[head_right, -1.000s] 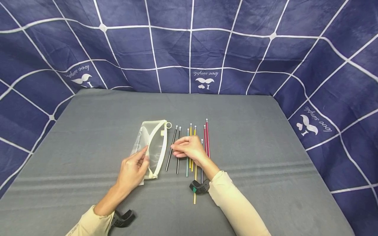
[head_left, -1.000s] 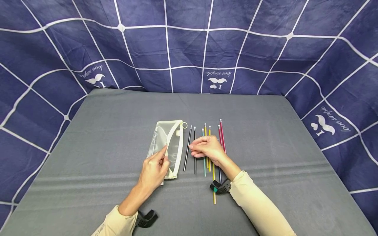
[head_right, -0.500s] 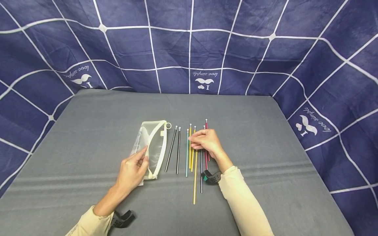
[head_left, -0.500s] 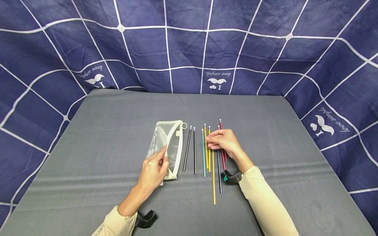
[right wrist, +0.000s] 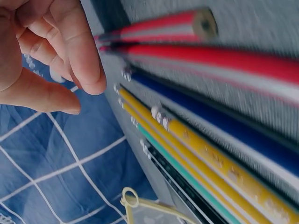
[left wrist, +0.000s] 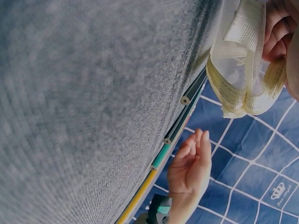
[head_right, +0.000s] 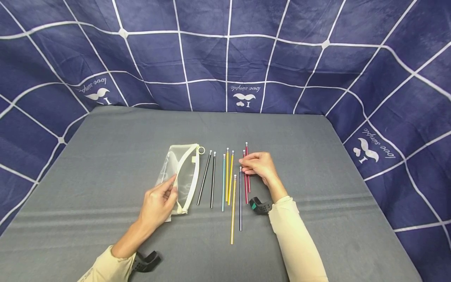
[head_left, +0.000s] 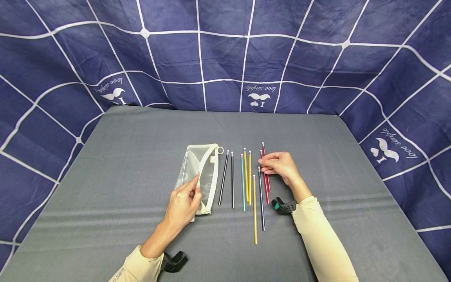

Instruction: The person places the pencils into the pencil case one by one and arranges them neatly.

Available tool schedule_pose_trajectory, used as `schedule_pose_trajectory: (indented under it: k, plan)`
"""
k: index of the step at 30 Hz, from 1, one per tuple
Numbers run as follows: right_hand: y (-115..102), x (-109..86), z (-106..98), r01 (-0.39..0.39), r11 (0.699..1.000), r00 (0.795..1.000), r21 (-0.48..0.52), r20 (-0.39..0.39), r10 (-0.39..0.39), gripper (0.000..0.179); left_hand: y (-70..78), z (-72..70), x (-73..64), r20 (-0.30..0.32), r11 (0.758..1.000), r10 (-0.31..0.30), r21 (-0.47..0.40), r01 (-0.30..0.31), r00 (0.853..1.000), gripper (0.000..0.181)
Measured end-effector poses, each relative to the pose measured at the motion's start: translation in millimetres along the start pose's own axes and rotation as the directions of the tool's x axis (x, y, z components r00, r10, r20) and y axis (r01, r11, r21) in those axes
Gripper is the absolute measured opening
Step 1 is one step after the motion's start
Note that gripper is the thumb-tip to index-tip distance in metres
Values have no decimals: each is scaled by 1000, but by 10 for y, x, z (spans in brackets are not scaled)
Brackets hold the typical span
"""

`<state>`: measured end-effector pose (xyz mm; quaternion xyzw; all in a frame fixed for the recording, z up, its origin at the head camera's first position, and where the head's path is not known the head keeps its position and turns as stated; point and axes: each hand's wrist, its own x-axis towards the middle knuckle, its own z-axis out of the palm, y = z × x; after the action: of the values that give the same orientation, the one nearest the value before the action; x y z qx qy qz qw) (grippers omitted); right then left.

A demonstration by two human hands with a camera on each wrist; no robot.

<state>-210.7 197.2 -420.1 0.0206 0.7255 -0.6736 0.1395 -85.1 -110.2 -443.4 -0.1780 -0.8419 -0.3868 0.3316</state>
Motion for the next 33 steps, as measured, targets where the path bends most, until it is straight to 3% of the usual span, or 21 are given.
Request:
schedule_pose_trajectory:
  k: [10,16,23,33]
  plan:
    - [25,18,-155,-12,998,998,-68,-64,8,24,-2,7,7,-2,1000,0,-9,0,1000,39]
    - [18,0,-161,-25,995,998,-102,-56,19,32,0,9,2,-3,1000,4,-9,-4,1000,38]
    - [63,18,-156,-22,982,994,-188,-110,1,27,-7,7,9,-7,1000,11,-11,-12,1000,38]
    - [27,-19,-112,-105,963,988,-250,-137,72,22,-12,3,-4,-6,1000,13,-16,-13,1000,39]
